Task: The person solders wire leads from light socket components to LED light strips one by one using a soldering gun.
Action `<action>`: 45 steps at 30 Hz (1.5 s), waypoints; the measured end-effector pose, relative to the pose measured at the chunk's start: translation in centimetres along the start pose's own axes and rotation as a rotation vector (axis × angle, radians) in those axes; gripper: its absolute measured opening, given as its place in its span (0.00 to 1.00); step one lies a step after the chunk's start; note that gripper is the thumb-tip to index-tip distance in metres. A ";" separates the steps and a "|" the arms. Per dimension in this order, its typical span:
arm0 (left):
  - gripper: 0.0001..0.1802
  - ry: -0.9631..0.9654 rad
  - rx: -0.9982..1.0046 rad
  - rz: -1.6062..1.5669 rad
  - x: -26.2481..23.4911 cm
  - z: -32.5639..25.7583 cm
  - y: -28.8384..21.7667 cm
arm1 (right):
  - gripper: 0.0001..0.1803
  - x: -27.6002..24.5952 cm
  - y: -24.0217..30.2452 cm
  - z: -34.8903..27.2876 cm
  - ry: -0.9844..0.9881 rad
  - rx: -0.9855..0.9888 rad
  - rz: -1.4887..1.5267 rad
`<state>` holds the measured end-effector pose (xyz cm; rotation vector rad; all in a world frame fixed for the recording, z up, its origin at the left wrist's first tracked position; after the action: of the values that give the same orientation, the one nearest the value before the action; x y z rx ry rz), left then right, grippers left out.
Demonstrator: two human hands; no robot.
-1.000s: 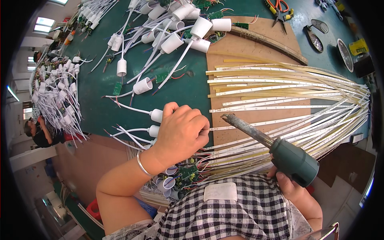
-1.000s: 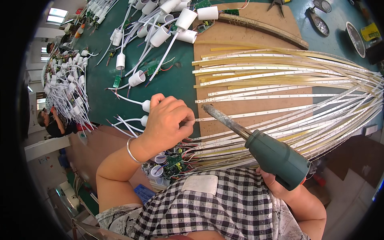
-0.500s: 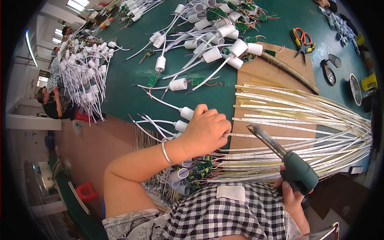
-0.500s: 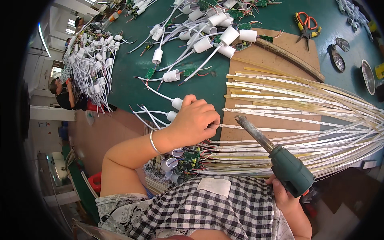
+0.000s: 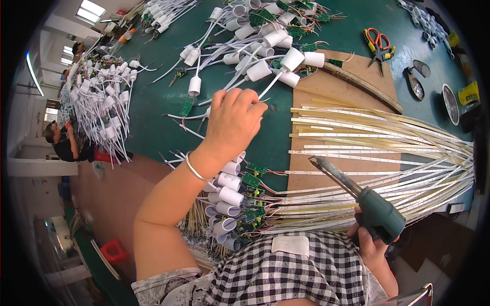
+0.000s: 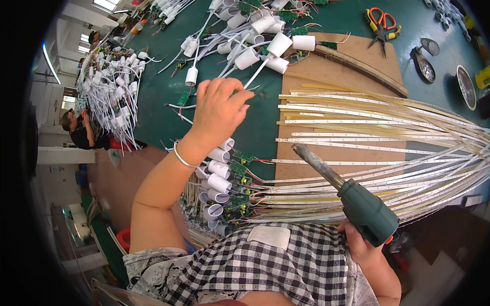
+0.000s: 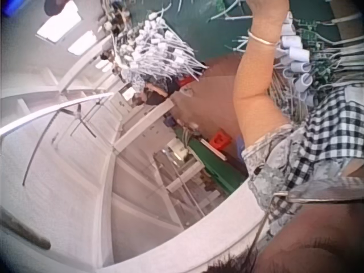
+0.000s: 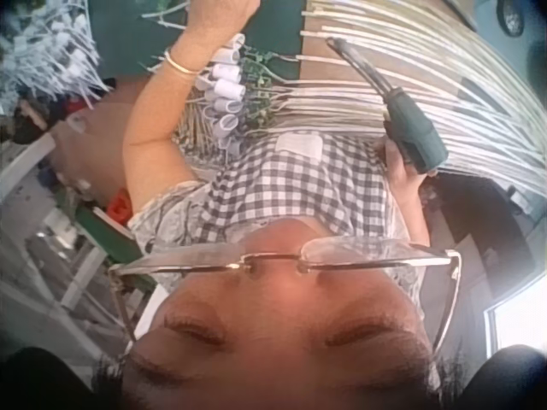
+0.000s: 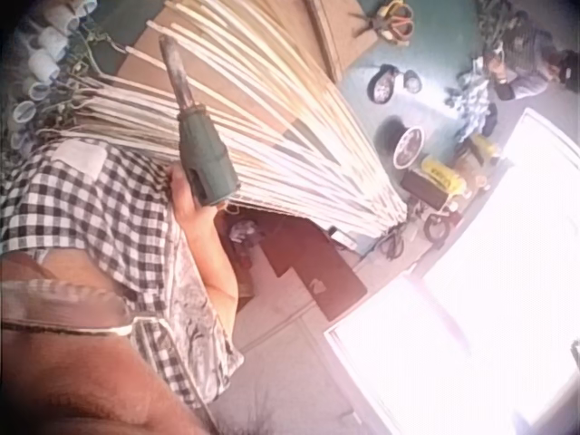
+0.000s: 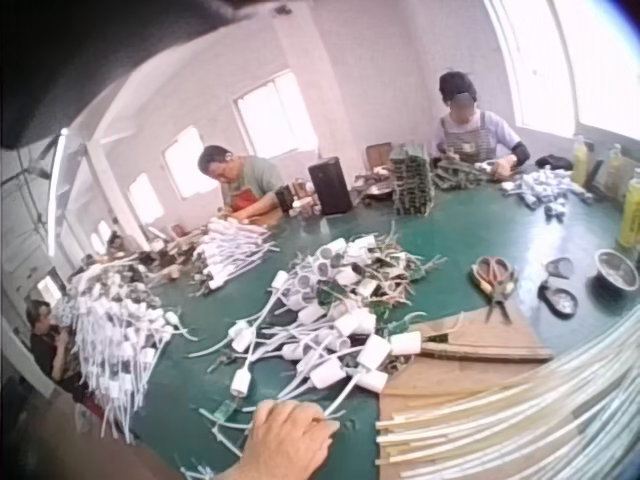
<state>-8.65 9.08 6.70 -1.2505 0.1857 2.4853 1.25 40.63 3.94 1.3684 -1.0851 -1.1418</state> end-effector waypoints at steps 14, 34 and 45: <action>0.10 -0.120 0.059 0.082 2.6 -0.4 2.3 | 0.28 0.2 -0.1 0.3 -0.023 0.048 -0.001; 0.09 -0.096 0.032 -0.090 0.8 0.2 0.6 | 0.28 0.0 0.2 0.5 -0.009 -0.003 -0.053; 0.11 0.143 0.115 -0.349 0.4 -2.0 -5.1 | 0.30 0.7 1.2 0.6 0.058 0.001 -0.068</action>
<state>-5.51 13.43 5.35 -1.2893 0.1301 2.0642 0.68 39.70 5.07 1.4398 -1.0042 -1.1436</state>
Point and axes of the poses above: each hand's wrist, its own z-axis towards the middle knuckle, its own x-axis out of the palm, y = z × x, the point moved 8 cm from there along z, towards the middle knuckle, and after that the axes turned 14 degrees about -y, right-handed, at the moved point
